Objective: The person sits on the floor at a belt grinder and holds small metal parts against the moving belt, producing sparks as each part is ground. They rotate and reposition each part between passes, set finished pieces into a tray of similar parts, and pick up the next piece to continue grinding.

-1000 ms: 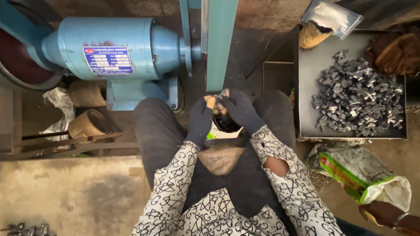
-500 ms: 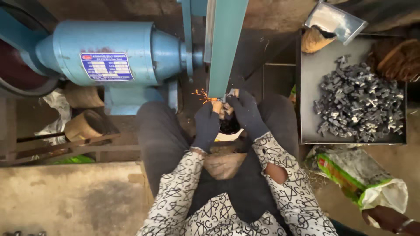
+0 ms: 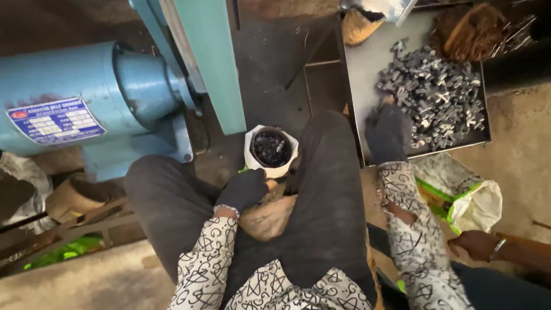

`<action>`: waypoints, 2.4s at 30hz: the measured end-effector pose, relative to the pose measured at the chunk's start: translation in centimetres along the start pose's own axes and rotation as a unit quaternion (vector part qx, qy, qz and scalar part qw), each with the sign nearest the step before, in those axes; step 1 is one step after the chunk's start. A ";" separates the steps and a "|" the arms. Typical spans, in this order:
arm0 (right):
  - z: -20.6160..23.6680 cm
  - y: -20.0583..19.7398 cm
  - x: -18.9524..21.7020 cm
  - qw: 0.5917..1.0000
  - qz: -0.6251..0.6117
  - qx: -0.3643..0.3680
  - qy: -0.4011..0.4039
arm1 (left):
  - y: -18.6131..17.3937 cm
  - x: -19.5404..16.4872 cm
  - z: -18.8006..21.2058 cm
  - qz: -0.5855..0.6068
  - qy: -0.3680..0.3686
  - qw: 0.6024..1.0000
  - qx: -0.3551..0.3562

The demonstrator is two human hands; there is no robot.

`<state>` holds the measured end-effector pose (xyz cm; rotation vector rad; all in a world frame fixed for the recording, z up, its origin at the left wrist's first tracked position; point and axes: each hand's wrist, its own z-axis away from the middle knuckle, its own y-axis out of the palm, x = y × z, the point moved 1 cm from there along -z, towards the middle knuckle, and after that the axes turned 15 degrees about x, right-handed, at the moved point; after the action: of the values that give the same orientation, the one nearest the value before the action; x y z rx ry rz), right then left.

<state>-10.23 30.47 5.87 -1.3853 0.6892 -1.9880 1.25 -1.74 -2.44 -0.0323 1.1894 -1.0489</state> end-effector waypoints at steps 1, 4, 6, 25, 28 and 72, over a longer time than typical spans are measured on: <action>-0.5 0.0 -1.0 1.000 0.004 -0.007 0.018 | 0.1 0.1 -0.2 0.007 0.021 0.999 -0.036; -0.9 -0.1 -2.6 0.999 -0.013 -0.022 0.030 | -0.5 0.1 -0.7 0.049 0.096 0.987 -0.117; -0.9 -0.4 -2.0 0.999 -0.018 -0.022 0.041 | -0.8 -0.5 -0.2 0.094 0.061 0.990 -0.087; 8.1 13.6 13.0 0.867 -0.017 0.303 -0.396 | -5.5 -2.5 3.7 0.549 0.145 0.777 -0.272; 8.7 17.7 10.6 0.835 -0.278 0.440 -0.177 | -5.7 -2.3 4.2 0.530 0.068 0.821 -0.200; 2.5 15.1 11.7 0.931 -0.093 0.236 -0.263 | -4.4 -0.5 -0.1 0.151 -0.042 0.928 -0.337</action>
<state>-8.14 11.52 3.28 -1.6052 -0.1613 -1.6426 -1.66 -3.80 0.22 -0.4144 1.3762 -0.3309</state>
